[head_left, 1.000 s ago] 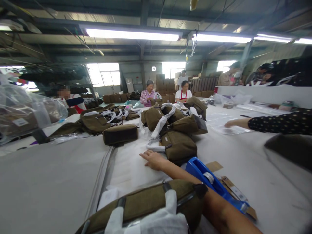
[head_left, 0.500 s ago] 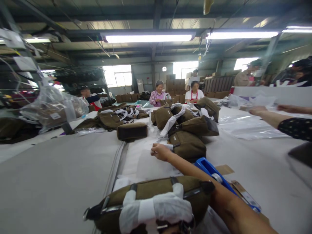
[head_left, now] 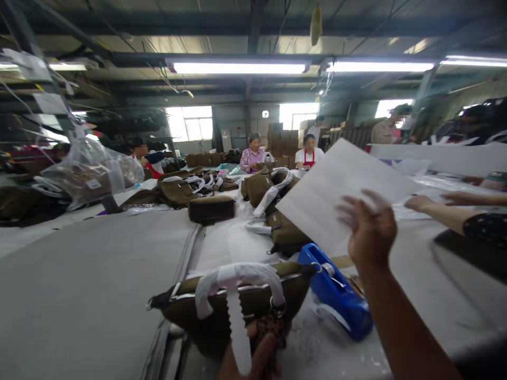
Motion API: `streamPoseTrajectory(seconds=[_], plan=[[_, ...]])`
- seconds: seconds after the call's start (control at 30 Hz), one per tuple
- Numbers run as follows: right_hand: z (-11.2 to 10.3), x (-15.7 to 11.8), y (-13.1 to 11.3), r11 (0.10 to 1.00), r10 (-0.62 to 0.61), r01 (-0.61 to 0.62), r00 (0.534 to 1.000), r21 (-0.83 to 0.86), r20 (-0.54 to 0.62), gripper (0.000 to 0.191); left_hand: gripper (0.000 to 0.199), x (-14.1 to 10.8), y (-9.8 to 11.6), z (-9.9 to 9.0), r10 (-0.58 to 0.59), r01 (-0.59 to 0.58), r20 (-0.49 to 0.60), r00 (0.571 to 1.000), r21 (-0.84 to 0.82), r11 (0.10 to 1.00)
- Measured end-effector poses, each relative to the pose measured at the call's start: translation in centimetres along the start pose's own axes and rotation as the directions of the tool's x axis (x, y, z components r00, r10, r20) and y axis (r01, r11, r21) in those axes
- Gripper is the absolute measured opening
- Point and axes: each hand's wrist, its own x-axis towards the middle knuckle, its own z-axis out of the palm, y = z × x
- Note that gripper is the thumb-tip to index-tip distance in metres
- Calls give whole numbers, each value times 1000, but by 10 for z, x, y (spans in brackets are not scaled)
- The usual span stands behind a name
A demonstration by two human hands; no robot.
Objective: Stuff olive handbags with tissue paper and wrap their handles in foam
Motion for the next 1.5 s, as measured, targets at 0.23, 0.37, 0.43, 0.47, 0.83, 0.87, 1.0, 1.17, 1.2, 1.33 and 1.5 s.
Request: streamPoseTrajectory(seconds=[0.23, 0.37, 0.43, 0.47, 0.83, 0.87, 1.0, 1.17, 1.2, 1.33, 1.5], plan=[[-139, -74, -53, 914, 333, -387, 887, -123, -320, 47, 64, 0, 6, 8, 95, -86, -135, 986, 67, 994], [-180, -120, -41, 700, 648, -589, 762, -404, 11, 52, 58, -6, 18, 8, 89, -75, -90, 992, 141, 987], [-183, -140, -35, 669, 709, -561, 679, -488, 191, 50, 58, -10, 25, 9, 70, -56, -91, 993, 143, 988], [-182, -149, -31, 670, 717, -546, 652, -504, 247, 50, 58, -12, 29, 9, 60, -46, -102, 993, 135, 990], [-128, -203, 8, 660, 728, -649, 424, -380, 539, 51, 60, -27, 31, 30, 8, -17, -70, 998, -120, 993], [-121, -206, 8, 642, 733, -683, 415, -348, 539, 51, 61, -26, 27, 32, 3, -13, -76, 997, -131, 991], [-95, -213, 8, 562, 736, -787, 334, -256, 589, 50, 68, -23, 13, 36, -19, 6, -106, 994, -125, 992], [-81, -213, 8, 457, 749, -877, 288, -150, 597, 47, 70, -22, 7, 38, -16, 6, -93, 996, -105, 995], [-80, -213, 7, 450, 745, -883, 288, -135, 602, 45, 71, -22, 8, 39, -21, 10, -86, 996, -118, 993], [-74, -210, -3, 480, 741, -866, 314, -141, 594, 46, 72, -21, 9, 42, -44, 30, -87, 995, -159, 987], [-65, -208, -11, 606, 748, -757, 436, -246, 501, 48, 73, -16, 0, 46, -26, 19, -74, 997, -86, 996]])
